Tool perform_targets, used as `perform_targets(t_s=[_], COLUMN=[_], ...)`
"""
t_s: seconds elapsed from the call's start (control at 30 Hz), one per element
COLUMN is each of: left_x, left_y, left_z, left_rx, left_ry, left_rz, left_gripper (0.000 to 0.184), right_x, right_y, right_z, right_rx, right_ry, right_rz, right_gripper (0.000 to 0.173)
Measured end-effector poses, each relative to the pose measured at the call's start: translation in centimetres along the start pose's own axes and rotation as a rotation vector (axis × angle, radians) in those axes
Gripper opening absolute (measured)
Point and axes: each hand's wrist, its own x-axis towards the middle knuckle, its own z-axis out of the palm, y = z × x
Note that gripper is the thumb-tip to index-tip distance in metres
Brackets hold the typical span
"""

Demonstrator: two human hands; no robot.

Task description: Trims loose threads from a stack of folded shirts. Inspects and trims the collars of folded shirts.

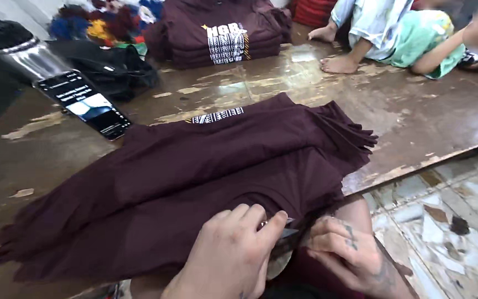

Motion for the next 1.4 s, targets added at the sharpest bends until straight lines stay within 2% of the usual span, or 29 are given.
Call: perform_targets(t_s=[0.1,0.2,0.3,0.37,0.47,0.53,0.63,0.77,0.87,0.93,1.0,1.03,1.07,1.13,1.23,1.27,1.33,1.4], left_x=[0.7,0.9,0.3,0.0,-0.2,-0.2,-0.3,0.7,1.3,0.9,0.0,-0.5,-0.8,-1.3,-1.5,-1.4,-1.2,-1.1], left_y=[0.4,0.5,-0.1,-0.5,-0.7,-0.7,-0.6,0.1,0.3,-0.2,-0.7,-0.6,-0.2,1.2,1.7,1.4,0.8,0.8], left_z=[0.5,1.2,1.0,0.7,0.9,0.9,0.2,0.5,1.6,1.6,1.5,1.6,2.0,3.5,5.8,5.8,5.5,5.1], left_rx=[0.033,0.037,-0.037,-0.101,-0.155,-0.155,-0.127,-0.024,0.007,-0.045,-0.167,-0.232,-0.268,-0.233,-0.252,-0.303,-0.394,-0.459], left_ry=[0.004,0.018,0.034,0.075,0.146,0.155,0.103,0.031,0.043,0.085,0.131,0.157,0.168,0.157,0.262,0.26,0.22,0.183], left_rz=[0.069,0.066,-0.017,-0.104,-0.177,-0.163,-0.092,0.041,0.039,-0.067,-0.253,-0.342,-0.403,-0.374,-0.225,-0.212,-0.227,-0.287], left_gripper=[0.032,0.032,0.032,0.035,0.038,0.037,0.036,0.031,0.033,0.032,0.034,0.038,0.043,0.034,0.013,0.01,0.009,0.013], right_x=[0.1,-0.2,-0.4,0.0,1.4,1.0,-0.1,-0.4,-0.2,-0.1,0.7,1.6,2.9,6.3,8.4,8.5,9.0,9.1], right_y=[-0.5,-0.7,-0.9,0.2,2.5,2.3,0.4,-0.5,-1.1,-1.7,-1.4,-0.5,0.6,2.9,4.5,4.7,4.3,4.0], right_z=[-0.1,0.2,0.0,0.2,1.9,2.0,0.5,-0.3,0.0,-0.4,-1.3,-1.7,-2.2,-2.1,-0.4,-0.3,-1.5,-2.5], right_rx=[-0.035,0.036,0.086,-0.079,-0.188,-0.085,0.086,0.052,0.112,0.168,0.058,-0.061,-0.17,-0.172,-0.119,-0.133,-0.189,-0.279], right_ry=[0.008,0.009,0.03,0.093,0.163,0.199,0.142,0.089,0.085,0.054,0.037,0.034,0.003,-0.074,-0.355,-0.428,-0.51,-0.468], right_rz=[-0.011,-0.046,-0.019,0.023,-0.029,-0.078,-0.057,-0.025,-0.058,-0.063,-0.042,-0.021,0.01,0.031,-0.061,-0.106,-0.154,-0.219], right_gripper=[0.012,0.013,0.024,0.03,0.018,0.015,0.013,0.009,0.007,0.014,0.043,0.05,0.047,0.031,0.045,0.039,0.014,0.009])
